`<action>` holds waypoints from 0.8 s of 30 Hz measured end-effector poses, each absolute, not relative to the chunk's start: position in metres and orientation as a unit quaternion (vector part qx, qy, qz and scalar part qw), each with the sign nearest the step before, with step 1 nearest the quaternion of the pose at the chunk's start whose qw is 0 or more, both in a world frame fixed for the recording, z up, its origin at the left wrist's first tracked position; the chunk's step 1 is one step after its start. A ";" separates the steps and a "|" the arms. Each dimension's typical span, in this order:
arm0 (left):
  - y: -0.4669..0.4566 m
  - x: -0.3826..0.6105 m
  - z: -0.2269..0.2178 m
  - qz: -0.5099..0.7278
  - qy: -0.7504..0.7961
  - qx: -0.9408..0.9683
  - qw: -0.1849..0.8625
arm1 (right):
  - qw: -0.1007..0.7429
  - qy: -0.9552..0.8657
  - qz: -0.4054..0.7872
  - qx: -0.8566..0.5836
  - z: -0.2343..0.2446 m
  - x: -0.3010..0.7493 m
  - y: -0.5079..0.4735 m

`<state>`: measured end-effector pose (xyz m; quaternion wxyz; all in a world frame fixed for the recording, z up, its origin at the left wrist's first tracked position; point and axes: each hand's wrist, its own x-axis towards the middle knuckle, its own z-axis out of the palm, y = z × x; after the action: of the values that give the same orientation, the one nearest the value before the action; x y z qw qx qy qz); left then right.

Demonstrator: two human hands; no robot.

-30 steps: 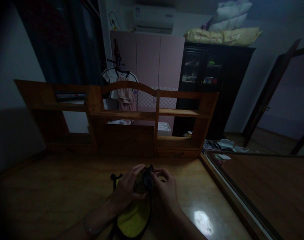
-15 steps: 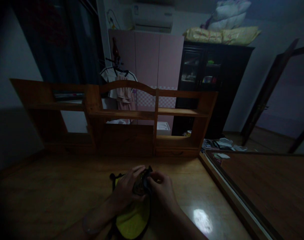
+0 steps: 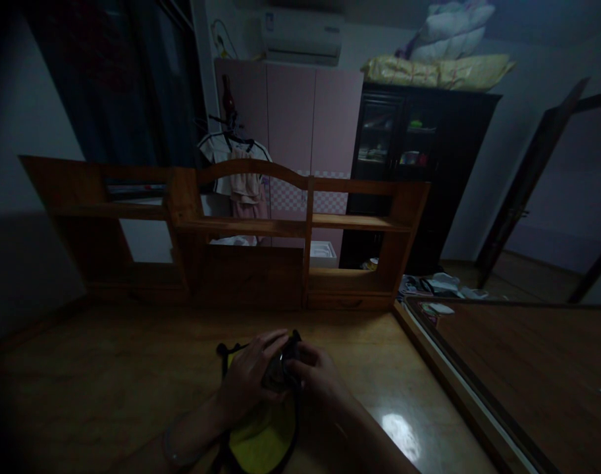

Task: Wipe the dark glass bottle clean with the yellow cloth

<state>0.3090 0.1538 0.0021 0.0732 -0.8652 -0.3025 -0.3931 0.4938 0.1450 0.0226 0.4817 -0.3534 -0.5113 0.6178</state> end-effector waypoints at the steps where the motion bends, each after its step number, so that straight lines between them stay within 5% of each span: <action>1: 0.154 0.309 0.002 -0.394 -0.300 -0.865 0.075 | 0.481 -0.507 0.620 -0.355 0.024 0.493 0.144; 12: 0.156 0.309 0.002 -0.388 -0.273 -0.875 0.099 | 0.482 -0.527 0.604 -0.354 0.007 0.491 0.149; 24: 0.151 0.317 0.003 -0.369 -0.288 -0.883 0.049 | 0.513 -0.656 0.373 -0.410 0.010 0.492 0.143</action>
<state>0.3172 0.1507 0.0030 0.0493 -0.8825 -0.2877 -0.3687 0.4919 0.1432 0.0101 0.5129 -0.4096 -0.6558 0.3731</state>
